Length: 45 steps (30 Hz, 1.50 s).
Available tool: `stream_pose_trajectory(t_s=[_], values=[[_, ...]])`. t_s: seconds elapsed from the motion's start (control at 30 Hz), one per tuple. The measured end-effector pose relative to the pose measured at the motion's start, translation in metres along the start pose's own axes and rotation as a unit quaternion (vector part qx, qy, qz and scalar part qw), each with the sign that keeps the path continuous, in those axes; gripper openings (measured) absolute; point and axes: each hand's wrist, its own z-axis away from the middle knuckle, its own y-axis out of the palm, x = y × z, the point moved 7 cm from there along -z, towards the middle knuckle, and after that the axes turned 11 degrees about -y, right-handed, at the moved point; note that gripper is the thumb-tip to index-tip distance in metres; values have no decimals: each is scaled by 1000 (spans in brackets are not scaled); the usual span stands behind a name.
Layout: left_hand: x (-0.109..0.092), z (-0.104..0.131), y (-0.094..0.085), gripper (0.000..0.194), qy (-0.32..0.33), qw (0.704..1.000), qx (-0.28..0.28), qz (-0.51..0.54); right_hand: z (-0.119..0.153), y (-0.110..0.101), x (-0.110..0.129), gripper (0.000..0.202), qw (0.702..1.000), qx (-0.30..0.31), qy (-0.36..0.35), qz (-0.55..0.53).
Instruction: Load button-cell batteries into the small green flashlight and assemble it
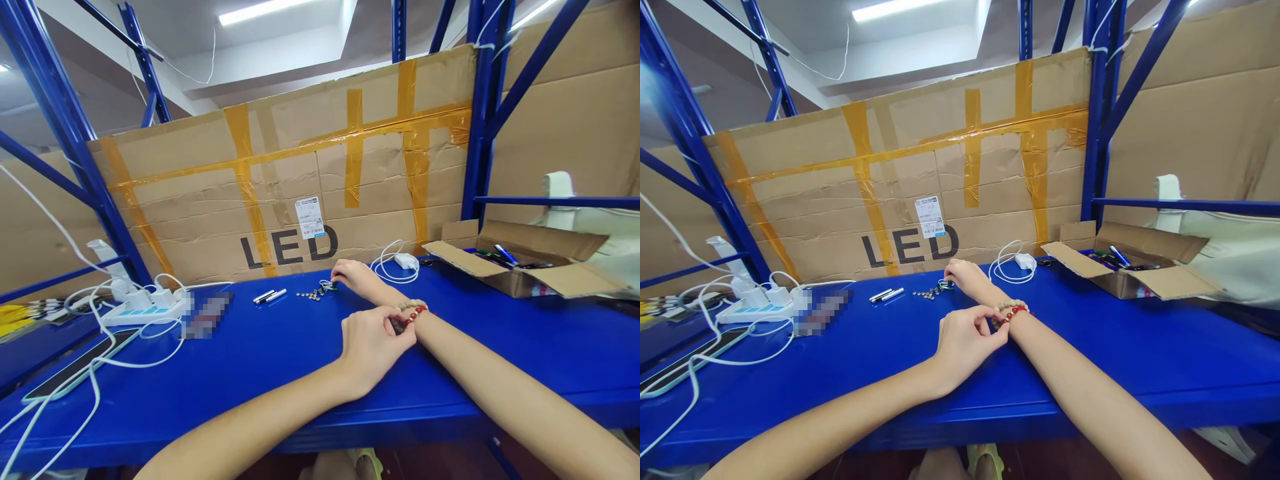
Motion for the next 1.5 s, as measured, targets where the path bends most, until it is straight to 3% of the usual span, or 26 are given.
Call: stream_pose_trajectory(t_s=[0.27, 0.33, 0.43, 0.53, 0.6, 0.7, 0.77, 1.03, 1.13, 1.23, 1.33, 1.5], values=[[-6, -3, -5, 19, 39, 999, -8, -8, -4, 13, 35, 16, 992, 74, -84, 62], [-13, 1, -12, 27, 87, 995, -18, -36, -4, 16, 38, 15, 990, 85, -84, 70], [-32, 11, -24, 36, 222, 967, -58, -106, -5, 21, 38, 16, 989, 100, -74, 75], [-44, 12, -21, 35, 330, 931, -5, -156, -5, 26, 37, 20, 990, 106, -54, 77], [-44, 6, -14, 42, 350, 921, 67, -160, -5, 28, 39, 19, 989, 111, -50, 81], [-36, -5, 0, 46, 342, 910, 168, -162, -5, 29, 44, 16, 988, 119, -57, 80], [-32, -7, 4, 44, 345, 906, 189, -158, -4, 28, 46, 15, 988, 119, -59, 75], [-26, 8, -15, 33, 365, 912, 109, -151, -7, 26, 43, 9, 996, 79, -26, 20], [-21, 13, -32, 34, 358, 926, 29, -114, -8, 19, 38, 9, 999, 44, 3, -9], [-7, 14, -49, 20, 291, 951, -74, -74, -4, 9, 26, 14, 998, -13, 50, -36], [6, 13, -45, 21, 241, 965, -55, -89, 4, 1, 12, 15, 991, -59, 101, -69], [18, 8, -23, 24, 145, 982, 14, -122, 14, 2, -3, 15, 974, -79, 167, -129]])
